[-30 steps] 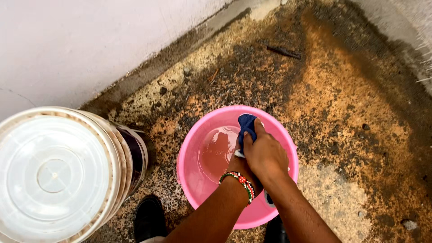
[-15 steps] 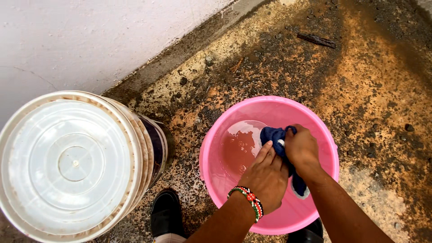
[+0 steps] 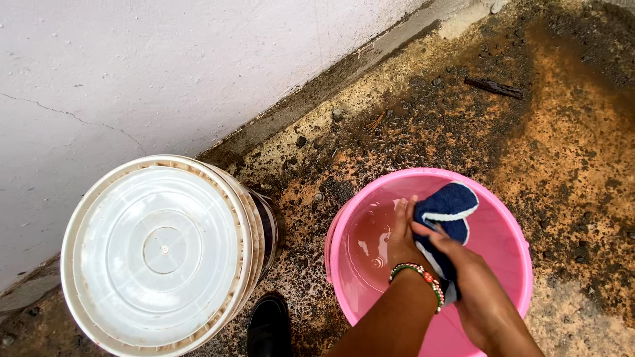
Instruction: The person wipes the panes and frame of a barred window using a cloth, then rinses and wrings out the cloth in a pink bucket of water before returning to wipe the window again.
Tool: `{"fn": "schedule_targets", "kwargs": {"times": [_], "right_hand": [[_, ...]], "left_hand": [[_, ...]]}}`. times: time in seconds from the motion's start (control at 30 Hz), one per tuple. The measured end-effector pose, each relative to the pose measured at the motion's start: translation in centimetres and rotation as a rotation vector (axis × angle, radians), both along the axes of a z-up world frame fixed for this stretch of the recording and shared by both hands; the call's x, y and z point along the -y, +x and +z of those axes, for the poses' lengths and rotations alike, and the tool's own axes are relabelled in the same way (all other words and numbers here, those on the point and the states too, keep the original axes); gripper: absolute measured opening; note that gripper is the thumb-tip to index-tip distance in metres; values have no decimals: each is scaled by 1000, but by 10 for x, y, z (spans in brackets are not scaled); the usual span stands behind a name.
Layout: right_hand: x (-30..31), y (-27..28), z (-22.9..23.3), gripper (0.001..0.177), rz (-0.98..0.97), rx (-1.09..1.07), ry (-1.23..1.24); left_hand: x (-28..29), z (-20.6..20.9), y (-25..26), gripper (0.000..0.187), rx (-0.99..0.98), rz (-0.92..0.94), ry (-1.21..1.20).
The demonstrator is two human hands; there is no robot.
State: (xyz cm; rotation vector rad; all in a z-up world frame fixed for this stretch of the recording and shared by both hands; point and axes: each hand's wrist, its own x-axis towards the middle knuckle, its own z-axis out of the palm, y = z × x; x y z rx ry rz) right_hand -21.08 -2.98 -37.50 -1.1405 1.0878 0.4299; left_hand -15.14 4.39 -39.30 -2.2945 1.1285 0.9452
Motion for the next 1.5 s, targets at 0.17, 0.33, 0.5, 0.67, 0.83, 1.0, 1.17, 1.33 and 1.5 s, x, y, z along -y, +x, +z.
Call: {"fn": "schedule_targets", "kwargs": {"times": [0.17,0.33,0.5,0.67,0.83,1.0,1.17,1.33,1.5], "right_hand": [[7,39,2,73,128,36,-155],[20,54,-19,89,84,134,-365],[47,50,-35,43,327,-26,-833],[59,32,-74,39,76,207,-618],[62,29,-58,31,-283,315,-428],[28,31,10,23,-340,383,-471],[-27,-10,43,28,314,702,-879],[0,2,42,25,524,629,-723],[48,39,29,24,648,560,-760]], "left_hand": [[18,-19,-20,71,73,-137,-195],[23,-26,-21,77,213,34,-545],[6,-14,-28,44,30,1,-756],[-14,5,-16,32,-271,135,-825],[-22,12,-18,38,-190,538,-1198],[4,-3,6,33,-232,1221,-768],[25,-47,41,45,-145,1113,-538],[40,-35,33,61,51,385,-391],[82,-44,7,65,140,17,-419]]}}
